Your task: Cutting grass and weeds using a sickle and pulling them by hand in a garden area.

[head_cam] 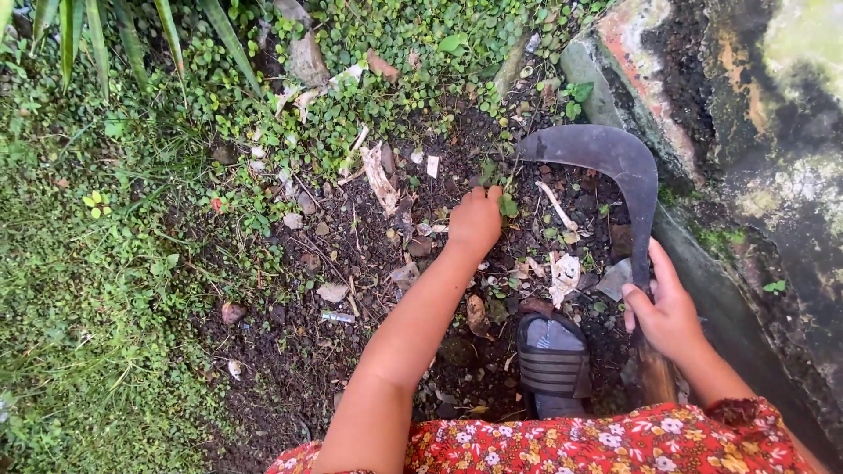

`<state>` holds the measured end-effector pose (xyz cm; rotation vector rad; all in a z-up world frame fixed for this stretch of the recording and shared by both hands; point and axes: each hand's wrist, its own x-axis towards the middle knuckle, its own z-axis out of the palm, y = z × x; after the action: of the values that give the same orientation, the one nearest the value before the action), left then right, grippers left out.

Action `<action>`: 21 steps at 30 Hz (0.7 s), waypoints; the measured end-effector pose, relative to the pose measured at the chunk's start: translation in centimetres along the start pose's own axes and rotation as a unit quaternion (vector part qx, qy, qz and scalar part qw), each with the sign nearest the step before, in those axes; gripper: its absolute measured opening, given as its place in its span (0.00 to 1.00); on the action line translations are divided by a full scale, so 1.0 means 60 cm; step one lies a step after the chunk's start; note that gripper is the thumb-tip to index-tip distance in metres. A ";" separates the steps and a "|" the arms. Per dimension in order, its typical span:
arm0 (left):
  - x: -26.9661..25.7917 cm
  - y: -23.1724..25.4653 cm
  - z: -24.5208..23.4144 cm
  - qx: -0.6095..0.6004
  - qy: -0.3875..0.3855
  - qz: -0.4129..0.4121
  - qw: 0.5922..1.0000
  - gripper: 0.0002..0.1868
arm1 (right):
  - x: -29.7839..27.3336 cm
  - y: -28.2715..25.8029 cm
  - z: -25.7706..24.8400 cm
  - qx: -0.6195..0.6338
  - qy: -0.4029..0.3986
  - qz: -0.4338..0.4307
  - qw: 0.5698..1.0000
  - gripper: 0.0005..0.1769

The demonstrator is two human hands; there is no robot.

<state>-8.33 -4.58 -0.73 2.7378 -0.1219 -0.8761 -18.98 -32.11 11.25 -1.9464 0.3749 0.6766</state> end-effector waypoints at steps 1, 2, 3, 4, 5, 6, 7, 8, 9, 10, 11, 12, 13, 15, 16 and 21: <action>-0.002 -0.001 -0.002 0.028 -0.030 0.007 0.999 0.18 | -0.002 0.001 -0.001 -0.002 0.002 0.006 1.000 0.44; -0.004 -0.003 -0.010 0.030 -0.030 0.008 0.999 0.18 | -0.001 -0.002 -0.002 0.000 0.003 0.007 1.000 0.44; -0.008 -0.006 -0.017 0.028 -0.048 0.010 0.998 0.20 | -0.002 -0.004 -0.002 -0.003 0.000 0.018 1.000 0.44; -0.011 -0.009 -0.024 0.026 -0.066 0.013 0.997 0.22 | -0.003 -0.006 -0.002 -0.007 -0.003 0.028 1.000 0.44; -0.012 -0.011 -0.021 0.028 -0.066 0.015 0.997 0.22 | -0.001 -0.002 0.002 -0.005 -0.002 0.029 1.000 0.44; -0.012 -0.013 -0.018 0.013 -0.084 0.013 0.996 0.25 | 0.000 0.002 0.006 -0.019 -0.009 0.029 0.999 0.44; -0.012 -0.013 -0.014 -0.003 -0.101 0.011 0.995 0.28 | 0.001 0.006 0.009 -0.034 -0.016 0.029 0.999 0.45; -0.014 -0.008 -0.016 -0.002 -0.101 0.013 0.995 0.28 | -0.004 0.014 0.013 -0.033 -0.014 0.030 0.999 0.45; -0.017 -0.003 -0.018 -0.008 -0.110 0.012 0.994 0.30 | -0.007 0.021 0.018 -0.040 -0.023 0.060 0.997 0.45; -0.020 0.002 -0.020 -0.015 -0.119 0.010 0.993 0.31 | -0.010 0.028 0.022 -0.047 -0.032 0.090 0.994 0.46; -0.013 -0.006 -0.003 -0.014 -0.117 0.011 0.993 0.31 | -0.019 0.050 0.026 -0.047 -0.030 0.088 0.995 0.46; -0.007 -0.015 0.013 -0.036 -0.095 0.047 0.994 0.25 | -0.027 0.072 0.031 -0.023 -0.018 0.062 0.998 0.45; -0.002 -0.023 0.031 -0.060 -0.075 0.082 0.992 0.22 | -0.036 0.094 0.035 -0.001 -0.006 0.038 0.999 0.45; -0.034 -0.008 -0.021 -0.090 -0.098 0.087 0.987 0.22 | -0.065 0.109 0.037 -0.041 -0.022 0.061 0.997 0.45; -0.050 -0.001 -0.047 -0.121 -0.122 0.092 0.981 0.22 | -0.080 0.117 0.039 -0.081 -0.038 0.086 0.992 0.44; -0.133 -0.014 -0.133 -0.152 -0.108 0.063 0.981 0.21 | -0.079 0.096 0.035 -0.007 -0.027 0.082 0.996 0.44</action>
<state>-10.20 -0.74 9.78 2.3238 -0.1833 -1.0566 -26.41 -32.98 9.24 -1.9209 0.5006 0.8375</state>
